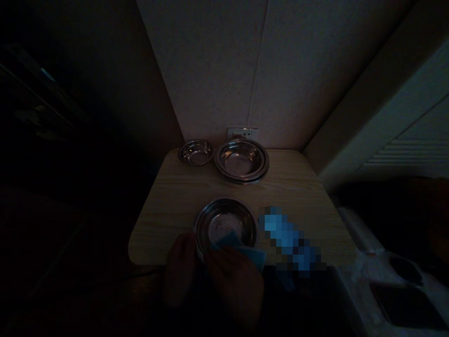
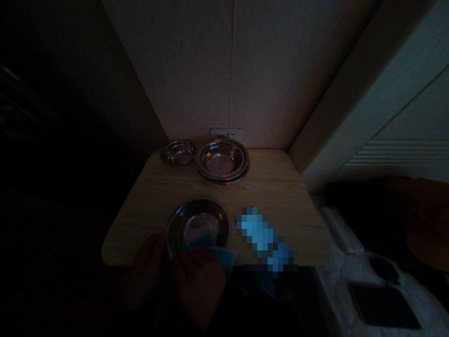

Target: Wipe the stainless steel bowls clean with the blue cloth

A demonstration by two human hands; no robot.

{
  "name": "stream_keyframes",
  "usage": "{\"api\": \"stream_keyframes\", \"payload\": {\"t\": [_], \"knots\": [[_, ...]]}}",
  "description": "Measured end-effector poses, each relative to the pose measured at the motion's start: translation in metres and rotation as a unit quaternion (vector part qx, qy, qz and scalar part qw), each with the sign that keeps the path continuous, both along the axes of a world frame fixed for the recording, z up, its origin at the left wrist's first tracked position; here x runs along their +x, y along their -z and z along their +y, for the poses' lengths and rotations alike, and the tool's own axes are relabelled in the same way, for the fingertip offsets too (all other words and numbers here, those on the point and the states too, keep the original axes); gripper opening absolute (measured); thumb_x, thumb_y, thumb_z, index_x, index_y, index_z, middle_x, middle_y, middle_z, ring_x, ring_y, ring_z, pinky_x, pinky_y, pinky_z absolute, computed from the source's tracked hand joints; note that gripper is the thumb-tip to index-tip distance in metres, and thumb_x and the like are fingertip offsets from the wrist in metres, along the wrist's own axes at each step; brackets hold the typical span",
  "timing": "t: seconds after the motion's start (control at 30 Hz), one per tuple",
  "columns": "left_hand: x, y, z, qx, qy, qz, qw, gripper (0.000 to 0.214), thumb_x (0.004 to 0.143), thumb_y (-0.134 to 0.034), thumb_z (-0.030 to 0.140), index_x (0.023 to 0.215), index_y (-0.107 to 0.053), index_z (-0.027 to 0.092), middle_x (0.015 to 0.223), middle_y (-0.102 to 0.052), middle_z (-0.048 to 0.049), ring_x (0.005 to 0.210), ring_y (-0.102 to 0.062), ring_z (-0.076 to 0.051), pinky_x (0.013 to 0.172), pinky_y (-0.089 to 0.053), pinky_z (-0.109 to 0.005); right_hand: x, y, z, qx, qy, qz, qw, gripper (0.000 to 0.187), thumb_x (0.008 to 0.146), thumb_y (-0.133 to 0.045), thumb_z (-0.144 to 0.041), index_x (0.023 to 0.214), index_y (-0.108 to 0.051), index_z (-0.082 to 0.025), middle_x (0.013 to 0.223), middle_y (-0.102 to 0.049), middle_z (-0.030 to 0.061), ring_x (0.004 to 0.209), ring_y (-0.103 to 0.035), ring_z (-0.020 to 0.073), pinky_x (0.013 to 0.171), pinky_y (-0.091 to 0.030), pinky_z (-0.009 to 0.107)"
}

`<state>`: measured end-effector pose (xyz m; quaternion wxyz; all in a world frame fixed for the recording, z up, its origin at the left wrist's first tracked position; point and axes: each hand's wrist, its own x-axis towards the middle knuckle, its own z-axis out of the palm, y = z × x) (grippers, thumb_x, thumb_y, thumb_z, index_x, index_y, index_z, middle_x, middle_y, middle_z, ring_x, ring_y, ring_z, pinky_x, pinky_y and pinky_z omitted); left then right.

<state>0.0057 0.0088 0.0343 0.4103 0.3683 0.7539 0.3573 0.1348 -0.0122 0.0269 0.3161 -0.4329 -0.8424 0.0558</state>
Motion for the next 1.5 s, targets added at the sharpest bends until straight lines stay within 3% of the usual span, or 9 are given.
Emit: {"api": "stream_keyframes", "payload": {"t": [0.1,0.23,0.3,0.53,0.77,1.0,1.13,1.27,1.5], "knots": [[-0.003,0.000,0.001,-0.001,0.007,-0.011,1.000,0.036,0.074,-0.043,0.054,0.075,-0.055,0.019,0.069,-0.061,-0.0012,0.066,-0.056,-0.018,0.064,-0.043,-0.030,0.004,-0.001,0.001,0.027,-0.013,0.020,0.999,0.024,0.092,-0.041,-0.012,0.091,-0.064,-0.015,0.087,-0.072,0.0052,0.074,-0.066,0.0167,0.071,-0.052,0.031],[-0.008,0.001,0.005,0.002,0.012,-0.003,1.000,0.039,0.076,-0.043,0.055,0.078,-0.057,0.019,0.074,-0.063,-0.0024,0.070,-0.057,-0.019,0.065,-0.044,-0.029,0.038,-0.006,0.010,0.054,-0.126,-0.001,0.991,0.025,0.093,-0.039,-0.014,0.097,-0.063,-0.011,0.088,-0.071,0.0068,0.081,-0.065,0.0163,0.075,-0.052,0.031],[-0.008,0.003,0.007,0.009,0.008,0.005,1.000,0.039,0.076,-0.043,0.055,0.078,-0.057,0.019,0.075,-0.064,-0.0026,0.070,-0.057,-0.019,0.064,-0.043,-0.029,0.047,-0.006,0.012,0.069,-0.144,-0.006,0.987,0.025,0.093,-0.039,-0.013,0.098,-0.063,-0.010,0.089,-0.071,0.0066,0.081,-0.065,0.0161,0.078,-0.052,0.032],[-0.008,0.001,0.008,0.037,0.028,0.018,0.999,0.037,0.076,-0.043,0.054,0.074,-0.055,0.019,0.068,-0.062,-0.0011,0.065,-0.055,-0.017,0.063,-0.043,-0.028,0.021,0.005,0.002,0.098,-0.102,0.019,0.990,0.026,0.092,-0.039,-0.011,0.104,-0.062,-0.009,0.101,-0.069,0.0103,0.090,-0.064,0.0172,0.081,-0.053,0.032],[-0.010,0.002,0.017,0.049,0.009,0.023,0.999,0.041,0.073,-0.045,0.056,0.073,-0.058,0.018,0.068,-0.064,-0.0029,0.066,-0.057,-0.018,0.061,-0.045,-0.029,0.054,0.006,0.014,0.107,-0.152,-0.036,0.982,0.025,0.092,-0.041,-0.010,0.108,-0.060,-0.010,0.102,-0.069,0.0085,0.094,-0.063,0.0158,0.088,-0.050,0.035],[-0.010,0.001,0.014,0.056,0.012,0.014,0.998,0.038,0.074,-0.046,0.055,0.072,-0.057,0.018,0.066,-0.063,-0.0019,0.062,-0.056,-0.017,0.059,-0.045,-0.028,0.015,0.009,0.004,0.095,-0.078,0.004,0.992,0.026,0.092,-0.039,-0.011,0.104,-0.062,-0.008,0.103,-0.069,0.0096,0.088,-0.064,0.0174,0.078,-0.053,0.032],[-0.013,-0.002,0.018,0.042,0.021,0.005,0.999,0.041,0.072,-0.048,0.057,0.074,-0.059,0.017,0.069,-0.064,-0.0035,0.066,-0.057,-0.018,0.060,-0.045,-0.028,0.041,0.004,0.011,0.110,-0.139,-0.032,0.984,0.028,0.094,-0.037,-0.011,0.108,-0.061,-0.009,0.103,-0.069,0.0077,0.092,-0.063,0.0166,0.085,-0.050,0.035],[-0.012,-0.001,0.022,0.042,0.012,0.009,0.999,0.044,0.072,-0.048,0.058,0.076,-0.059,0.016,0.069,-0.064,-0.0035,0.070,-0.058,-0.020,0.064,-0.045,-0.030,0.059,0.006,0.014,0.108,-0.140,-0.050,0.983,0.027,0.093,-0.038,-0.011,0.109,-0.060,-0.011,0.102,-0.069,0.0077,0.095,-0.062,0.0166,0.088,-0.047,0.037],[-0.010,0.000,-0.007,0.016,-0.033,0.003,0.999,0.040,0.080,-0.040,0.053,0.084,-0.061,0.020,0.092,-0.067,-0.0092,0.086,-0.060,-0.024,0.080,-0.045,-0.037,0.033,0.010,0.010,0.095,-0.117,-0.014,0.989,0.026,0.093,-0.038,-0.011,0.105,-0.061,-0.010,0.094,-0.070,0.0083,0.085,-0.063,0.0164,0.081,-0.049,0.034]]}}
